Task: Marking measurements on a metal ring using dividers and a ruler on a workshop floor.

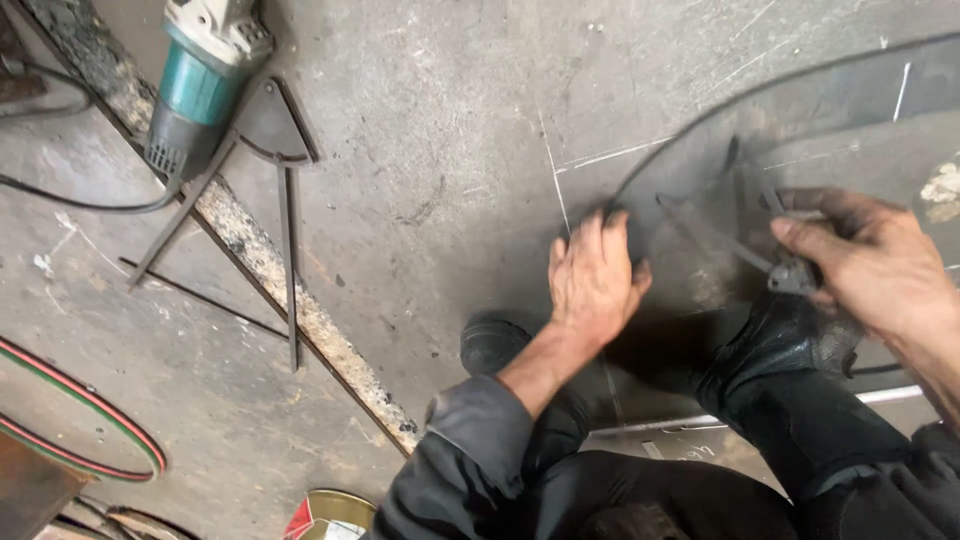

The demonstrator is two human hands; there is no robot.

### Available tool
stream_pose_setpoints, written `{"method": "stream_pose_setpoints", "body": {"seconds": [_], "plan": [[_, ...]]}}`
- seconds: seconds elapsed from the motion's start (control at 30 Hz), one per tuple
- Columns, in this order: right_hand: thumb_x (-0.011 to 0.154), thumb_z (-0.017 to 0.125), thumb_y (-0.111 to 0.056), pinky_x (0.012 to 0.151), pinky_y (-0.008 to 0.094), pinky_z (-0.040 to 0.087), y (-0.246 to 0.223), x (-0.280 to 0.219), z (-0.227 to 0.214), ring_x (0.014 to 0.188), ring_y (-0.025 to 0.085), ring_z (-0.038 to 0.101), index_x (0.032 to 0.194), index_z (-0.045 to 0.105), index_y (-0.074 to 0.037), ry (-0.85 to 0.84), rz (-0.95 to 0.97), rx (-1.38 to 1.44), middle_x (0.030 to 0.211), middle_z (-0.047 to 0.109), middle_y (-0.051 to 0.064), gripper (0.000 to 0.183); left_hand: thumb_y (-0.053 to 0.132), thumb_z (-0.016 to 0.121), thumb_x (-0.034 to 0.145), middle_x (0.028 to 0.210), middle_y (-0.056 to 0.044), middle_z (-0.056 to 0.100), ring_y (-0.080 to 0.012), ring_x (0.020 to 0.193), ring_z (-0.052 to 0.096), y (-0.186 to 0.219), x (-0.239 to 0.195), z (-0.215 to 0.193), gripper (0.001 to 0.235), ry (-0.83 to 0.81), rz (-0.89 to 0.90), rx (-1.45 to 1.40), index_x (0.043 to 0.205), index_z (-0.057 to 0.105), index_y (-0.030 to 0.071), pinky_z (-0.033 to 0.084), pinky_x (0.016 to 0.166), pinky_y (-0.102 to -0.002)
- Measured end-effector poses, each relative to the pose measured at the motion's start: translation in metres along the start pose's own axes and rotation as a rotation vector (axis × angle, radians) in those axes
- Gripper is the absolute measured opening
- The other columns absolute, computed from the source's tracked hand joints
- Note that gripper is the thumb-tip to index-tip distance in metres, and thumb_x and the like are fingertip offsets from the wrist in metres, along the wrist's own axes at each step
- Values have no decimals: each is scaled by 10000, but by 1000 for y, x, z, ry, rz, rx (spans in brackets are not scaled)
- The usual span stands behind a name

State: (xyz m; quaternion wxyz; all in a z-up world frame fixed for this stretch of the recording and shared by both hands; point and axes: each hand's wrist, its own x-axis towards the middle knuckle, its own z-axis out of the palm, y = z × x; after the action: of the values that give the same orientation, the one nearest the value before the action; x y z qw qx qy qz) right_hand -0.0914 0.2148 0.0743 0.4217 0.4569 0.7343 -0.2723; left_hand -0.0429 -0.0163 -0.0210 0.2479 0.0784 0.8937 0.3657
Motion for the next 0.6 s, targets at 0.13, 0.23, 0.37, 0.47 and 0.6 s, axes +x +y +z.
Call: {"method": "stream_pose_setpoints", "body": {"seconds": [0.13, 0.23, 0.37, 0.47, 0.6], "plan": [[1019, 669, -172, 376, 315, 358, -14, 1, 3, 501, 141, 502, 1317, 672, -40, 54, -88, 141, 805, 682, 127, 326, 260, 823, 743, 1394, -216, 561, -344, 1192, 610, -1, 28, -21, 675, 70, 93, 54, 1322, 542, 57, 453, 953, -518], [1021, 675, -161, 376, 306, 353, -22, 5, 3, 501, 139, 489, 1307, 669, -13, 55, -149, 244, 813, 657, 140, 322, 258, 810, 775, 1377, -200, 578, -344, 1178, 613, 8, 37, -34, 565, 92, 88, 42, 1260, 594, 64, 456, 943, -513], [1003, 659, -152, 379, 299, 327, -28, 2, 2, 495, 142, 471, 1262, 645, 33, 23, -87, 327, 822, 642, 144, 319, 287, 692, 983, 1234, -165, 673, -313, 1072, 677, 23, 30, -23, 340, 89, -75, -261, 1224, 663, 49, 514, 912, -464], [1031, 656, -141, 363, 298, 331, -1, 18, 6, 484, 146, 482, 1295, 637, 51, -2, -132, 367, 808, 638, 157, 327, 317, 599, 1068, 1099, -123, 746, -215, 958, 718, 30, 39, -15, 359, -5, -353, -669, 1255, 685, 23, 559, 863, -365], [1049, 654, -128, 348, 294, 339, 5, 23, 7, 482, 140, 507, 1344, 629, 49, -25, -199, 403, 811, 645, 160, 344, 340, 582, 1058, 980, -73, 759, -140, 823, 691, 28, 52, -4, 405, -72, -540, -1022, 1264, 680, 5, 556, 769, -300]]}}
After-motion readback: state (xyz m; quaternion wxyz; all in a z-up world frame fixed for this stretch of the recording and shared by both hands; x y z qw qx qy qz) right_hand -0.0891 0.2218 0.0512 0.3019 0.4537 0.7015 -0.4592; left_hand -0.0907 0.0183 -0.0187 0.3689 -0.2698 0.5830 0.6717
